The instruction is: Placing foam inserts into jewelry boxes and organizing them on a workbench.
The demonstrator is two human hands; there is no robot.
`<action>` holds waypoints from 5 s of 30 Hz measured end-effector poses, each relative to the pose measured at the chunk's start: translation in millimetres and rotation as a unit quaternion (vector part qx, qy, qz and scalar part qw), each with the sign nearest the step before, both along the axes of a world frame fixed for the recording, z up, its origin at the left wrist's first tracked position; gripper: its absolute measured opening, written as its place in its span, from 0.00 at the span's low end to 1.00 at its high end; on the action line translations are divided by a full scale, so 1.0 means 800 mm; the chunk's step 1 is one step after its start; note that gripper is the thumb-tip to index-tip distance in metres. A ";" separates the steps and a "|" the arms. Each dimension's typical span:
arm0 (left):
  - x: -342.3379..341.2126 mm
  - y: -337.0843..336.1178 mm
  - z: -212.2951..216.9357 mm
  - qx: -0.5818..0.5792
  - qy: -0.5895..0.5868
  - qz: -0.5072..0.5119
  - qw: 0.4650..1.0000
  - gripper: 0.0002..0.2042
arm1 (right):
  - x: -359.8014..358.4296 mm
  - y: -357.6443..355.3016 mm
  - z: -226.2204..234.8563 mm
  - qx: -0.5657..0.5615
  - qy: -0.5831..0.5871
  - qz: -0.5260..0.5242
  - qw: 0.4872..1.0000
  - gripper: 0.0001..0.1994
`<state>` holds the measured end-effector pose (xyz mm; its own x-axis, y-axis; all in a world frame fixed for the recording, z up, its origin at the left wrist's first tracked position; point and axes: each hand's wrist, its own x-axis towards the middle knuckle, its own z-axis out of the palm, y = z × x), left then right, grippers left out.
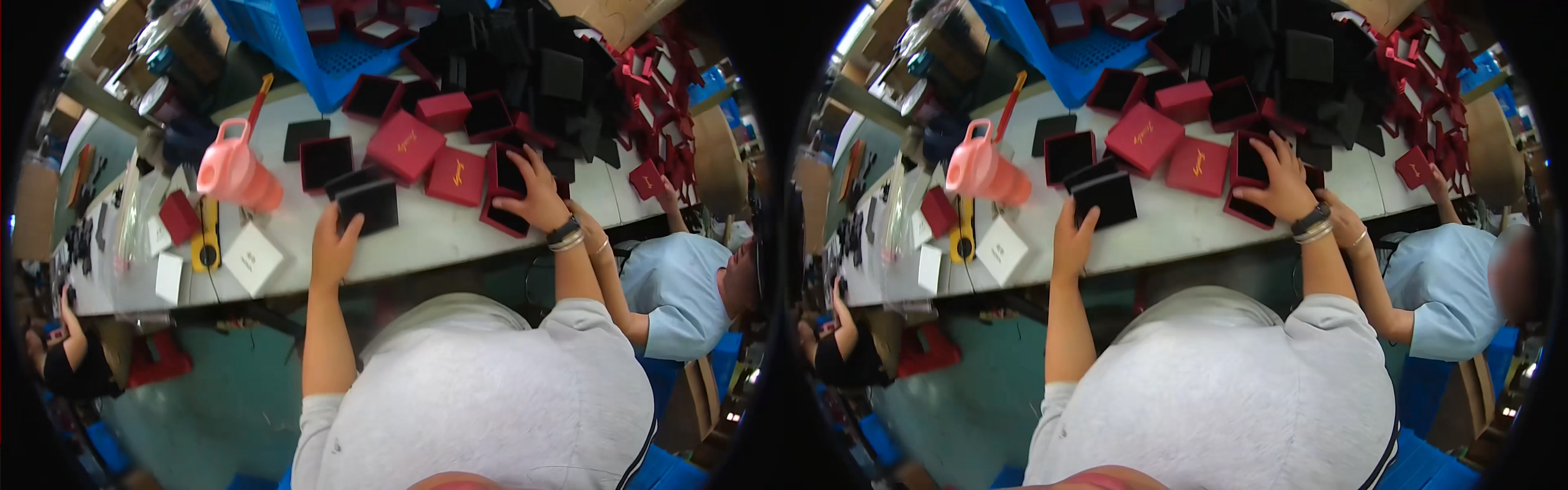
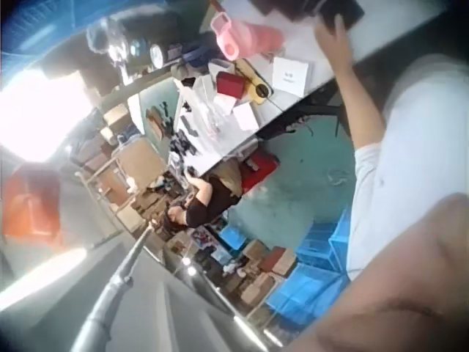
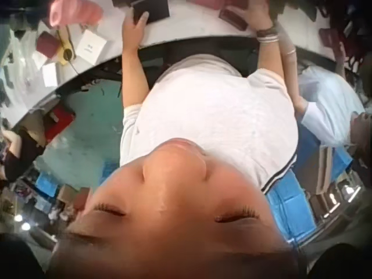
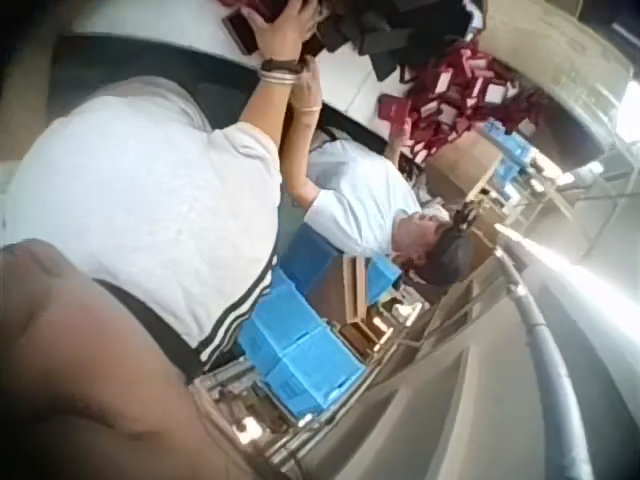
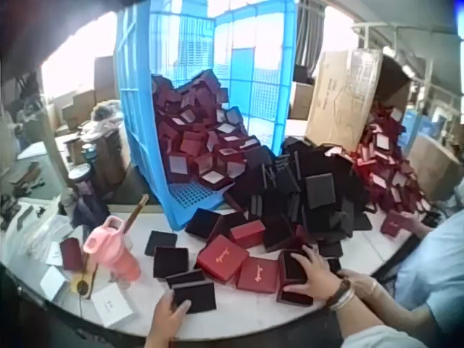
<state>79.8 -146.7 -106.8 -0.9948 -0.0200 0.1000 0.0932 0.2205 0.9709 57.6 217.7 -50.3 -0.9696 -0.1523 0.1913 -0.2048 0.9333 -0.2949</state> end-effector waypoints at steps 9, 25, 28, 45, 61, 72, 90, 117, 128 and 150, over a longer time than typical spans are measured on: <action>-0.005 0.008 0.010 -0.027 0.028 0.066 0.997 0.13 | -0.052 -0.040 0.049 -0.274 0.135 0.080 0.949 0.27; -0.006 0.013 0.014 -0.098 0.033 0.163 0.981 0.15 | -0.177 -0.069 0.051 -0.017 0.073 0.195 0.978 0.16; 0.000 0.010 0.018 -0.111 0.037 0.153 0.981 0.15 | -0.159 -0.069 0.064 0.035 0.126 0.217 0.967 0.16; -0.012 0.001 0.014 -0.019 0.014 0.153 0.988 0.12 | -0.066 -0.020 0.069 0.045 -0.025 0.246 0.968 0.15; -0.014 -0.010 -0.023 -0.080 -0.024 0.154 0.985 0.25 | -0.430 -0.214 0.009 -0.013 0.033 0.073 0.997 0.22; -0.015 -0.013 -0.021 -0.075 0.085 0.203 0.973 0.18 | -0.329 -0.249 0.090 0.069 0.105 0.162 0.979 0.12; 0.104 0.038 0.028 0.361 -0.038 0.085 0.928 0.22 | 0.095 -0.153 -0.022 -0.265 0.002 0.233 0.936 0.23; 0.069 0.103 0.009 0.580 -0.026 0.136 0.803 0.17 | 0.066 -0.168 -0.050 -0.353 -0.014 -0.013 0.936 0.18; 0.072 0.105 -0.006 0.587 -0.005 0.084 0.805 0.16 | 0.087 -0.151 -0.028 -0.163 0.111 0.303 0.932 0.15; 0.071 0.103 0.000 0.359 -0.071 0.060 0.929 0.19 | 0.081 -0.136 -0.045 -0.078 0.119 0.301 0.943 0.16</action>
